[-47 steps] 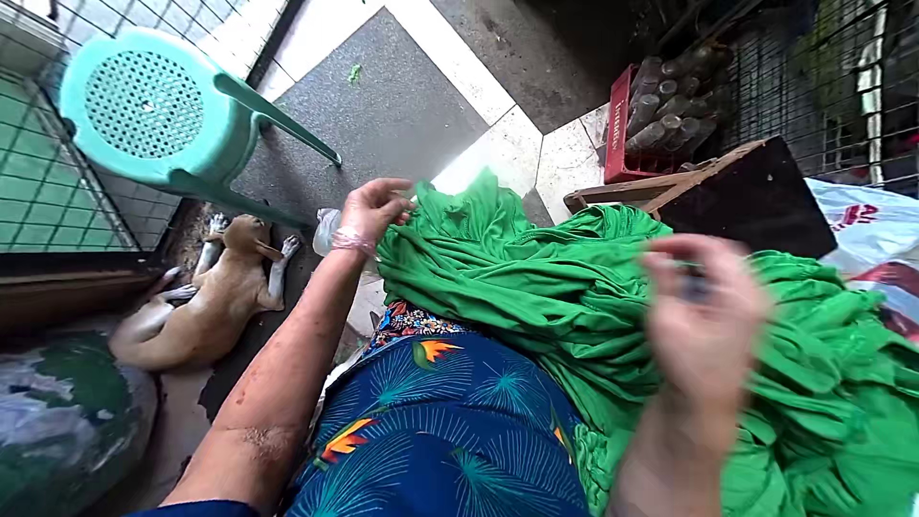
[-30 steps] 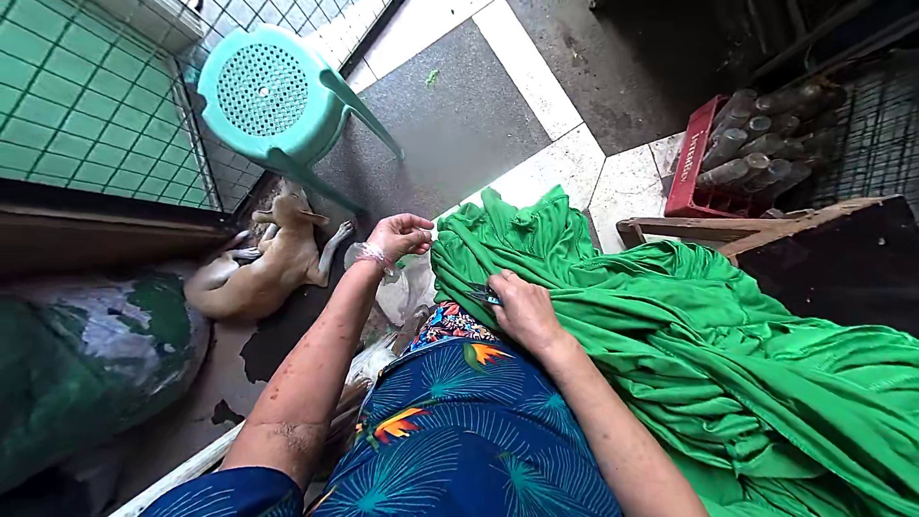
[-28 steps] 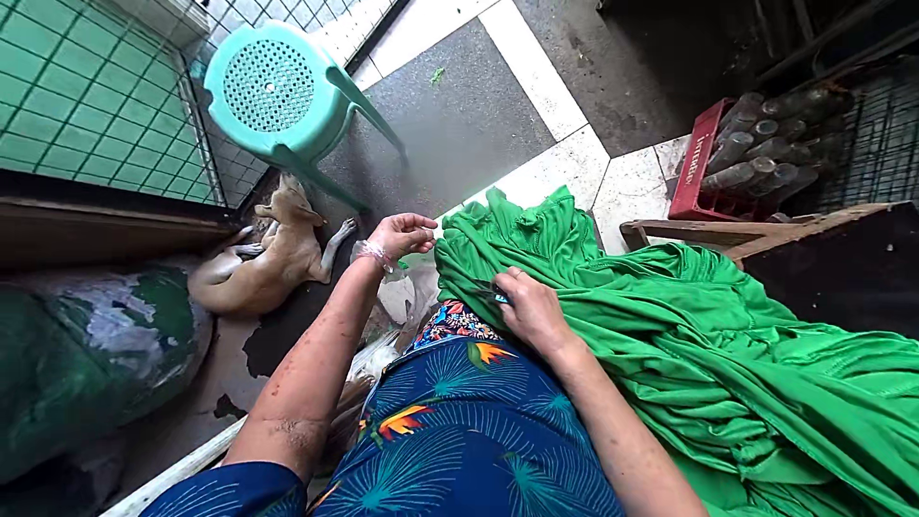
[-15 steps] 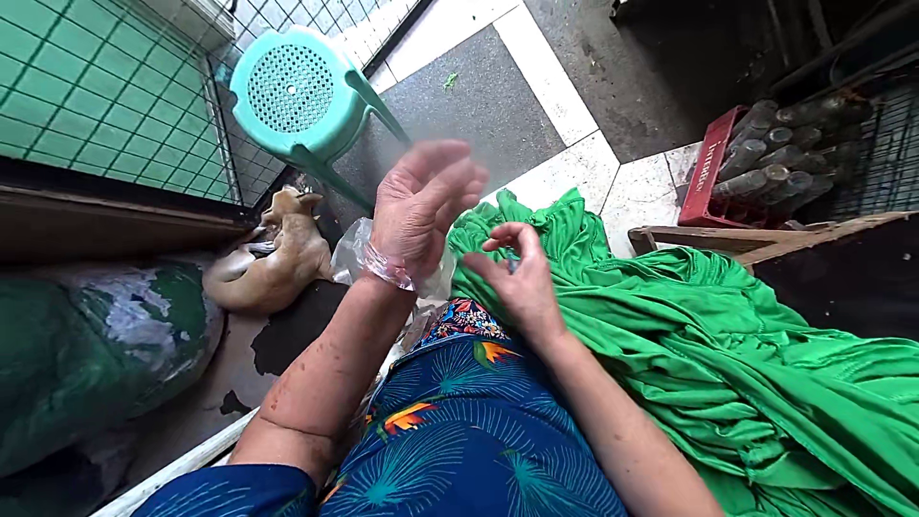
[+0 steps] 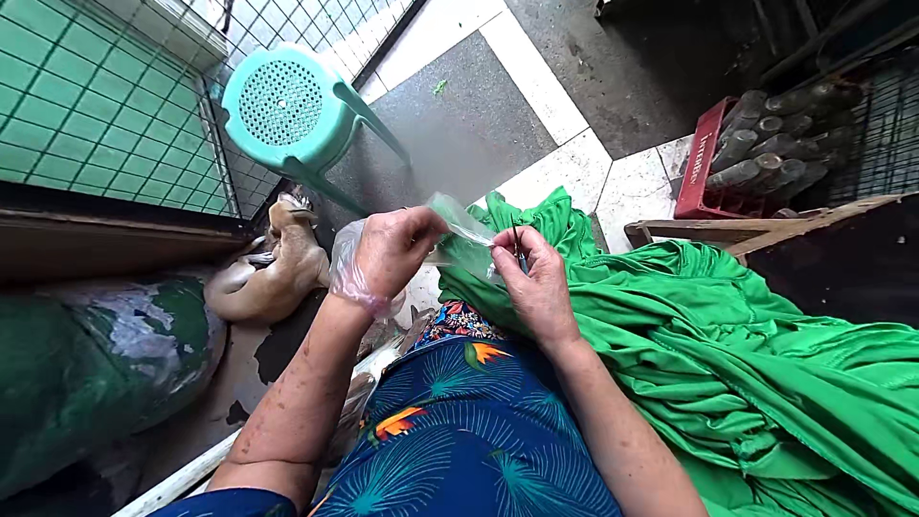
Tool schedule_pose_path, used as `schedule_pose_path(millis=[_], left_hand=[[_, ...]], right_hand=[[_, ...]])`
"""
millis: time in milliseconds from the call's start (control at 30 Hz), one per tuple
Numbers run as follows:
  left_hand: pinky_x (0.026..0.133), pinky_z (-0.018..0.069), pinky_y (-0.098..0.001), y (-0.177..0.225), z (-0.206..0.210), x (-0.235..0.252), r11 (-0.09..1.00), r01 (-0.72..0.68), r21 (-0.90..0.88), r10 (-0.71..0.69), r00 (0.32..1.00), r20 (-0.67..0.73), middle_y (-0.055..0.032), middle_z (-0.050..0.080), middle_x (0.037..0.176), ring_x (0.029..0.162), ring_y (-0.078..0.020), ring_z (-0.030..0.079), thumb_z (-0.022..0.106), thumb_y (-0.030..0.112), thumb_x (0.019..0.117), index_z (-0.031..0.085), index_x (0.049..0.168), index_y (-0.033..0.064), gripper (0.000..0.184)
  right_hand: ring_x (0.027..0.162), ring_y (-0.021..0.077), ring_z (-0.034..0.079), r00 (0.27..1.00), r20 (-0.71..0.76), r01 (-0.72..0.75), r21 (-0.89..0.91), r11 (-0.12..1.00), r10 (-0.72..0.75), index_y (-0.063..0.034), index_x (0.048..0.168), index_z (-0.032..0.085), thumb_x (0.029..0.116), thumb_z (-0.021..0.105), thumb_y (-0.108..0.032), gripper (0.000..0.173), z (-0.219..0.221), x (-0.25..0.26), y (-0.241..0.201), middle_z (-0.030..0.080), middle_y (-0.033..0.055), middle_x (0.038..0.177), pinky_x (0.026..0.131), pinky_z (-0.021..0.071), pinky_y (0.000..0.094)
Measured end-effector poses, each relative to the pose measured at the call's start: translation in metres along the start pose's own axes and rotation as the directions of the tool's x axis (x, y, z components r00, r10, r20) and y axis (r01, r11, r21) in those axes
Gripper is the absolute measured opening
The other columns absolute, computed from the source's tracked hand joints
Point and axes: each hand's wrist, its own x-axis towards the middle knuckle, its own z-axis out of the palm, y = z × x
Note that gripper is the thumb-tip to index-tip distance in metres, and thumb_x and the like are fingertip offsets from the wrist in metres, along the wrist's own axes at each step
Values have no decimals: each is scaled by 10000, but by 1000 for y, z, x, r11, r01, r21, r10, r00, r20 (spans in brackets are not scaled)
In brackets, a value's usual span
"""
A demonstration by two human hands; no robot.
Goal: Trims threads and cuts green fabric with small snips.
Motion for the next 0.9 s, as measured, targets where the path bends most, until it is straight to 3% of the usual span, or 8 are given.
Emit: schedule_pose_path(millis=[167, 233, 333, 433, 533, 667, 767, 900], left_hand=[[1001, 457, -629, -9, -9, 5, 994, 80, 80, -101, 946, 309, -299, 659, 1231, 1141, -478, 639, 552, 1, 1008, 639, 1316, -44, 323], [939, 524, -584, -10, -18, 6, 992, 113, 49, -121, 968, 221, -273, 680, 1205, 1020, -413, 696, 549, 65, 1033, 623, 1333, -39, 325], [865, 552, -498, -16, -34, 8, 976, 217, 6, -217, 976, 32, -196, 720, 1003, 892, -279, 703, 583, 209, 1036, 703, 1080, -35, 275], [775, 500, -435, -24, -49, 7, 953, 301, -15, -302, 952, -46, -140, 678, 878, 784, -186, 622, 629, 268, 1019, 697, 1015, -28, 304], [873, 590, -291, -37, -52, 3, 910, 223, -349, -296, 940, -171, -26, 714, 1012, 893, -66, 702, 573, 200, 1027, 653, 1113, 1, 231], [875, 581, -262, -35, -55, 5, 458, -181, -870, -205, 931, -302, 57, 762, 1036, 951, -84, 715, 343, 241, 1082, 706, 928, 246, 395], [802, 606, -270, -37, -43, 16, 149, -122, -981, -231, 961, -154, 57, 771, 1039, 927, -91, 733, 169, 433, 1102, 682, 1073, 278, 536], [885, 567, -364, -78, 29, 35, 599, 488, -635, -479, 854, 204, -111, 673, 1173, 1007, -189, 683, 441, 143, 1072, 510, 1375, 9, 338]], right_hand=[[713, 56, 597, 997, 59, 45, 21, 999, -46, 35, 1062, 646, 1003, 577, -24, 108, -1, 0, -1, 644, 76, 855, 661, 501, 196], [783, 62, 647, 994, 87, 67, 15, 998, -68, 26, 1100, 670, 1036, 549, -65, 165, -4, 3, 0, 694, 78, 912, 719, 533, 214], [996, 148, 682, 994, 94, 61, -62, 996, -55, 40, 1246, 631, 1080, 465, -95, 271, -12, 7, 4, 701, 150, 1145, 889, 554, 314], [881, 174, 661, 1000, 6, 6, -194, 981, -5, 45, 1141, 628, 1071, 493, -82, 198, -15, 7, 18, 697, 155, 1013, 793, 532, 337], [854, 286, 692, 995, 99, 47, -336, 941, -14, 74, 1035, 681, 992, 635, -82, 169, -8, 3, 32, 701, 197, 951, 782, 574, 450], [913, 424, 699, 938, 260, 2, -670, 742, 231, 43, 1126, 679, 959, 707, -186, 285, 10, -2, 38, 665, 257, 1106, 750, 556, 593], [1018, 458, 683, 917, 196, -126, -683, 720, 347, 60, 1191, 647, 997, 628, -116, 263, 9, 6, 48, 672, 285, 1129, 841, 534, 627], [1000, 411, 694, 904, 280, -80, -633, 770, 324, 30, 1127, 688, 983, 704, -303, 363, 4, 4, 52, 708, 232, 1036, 856, 531, 616]])
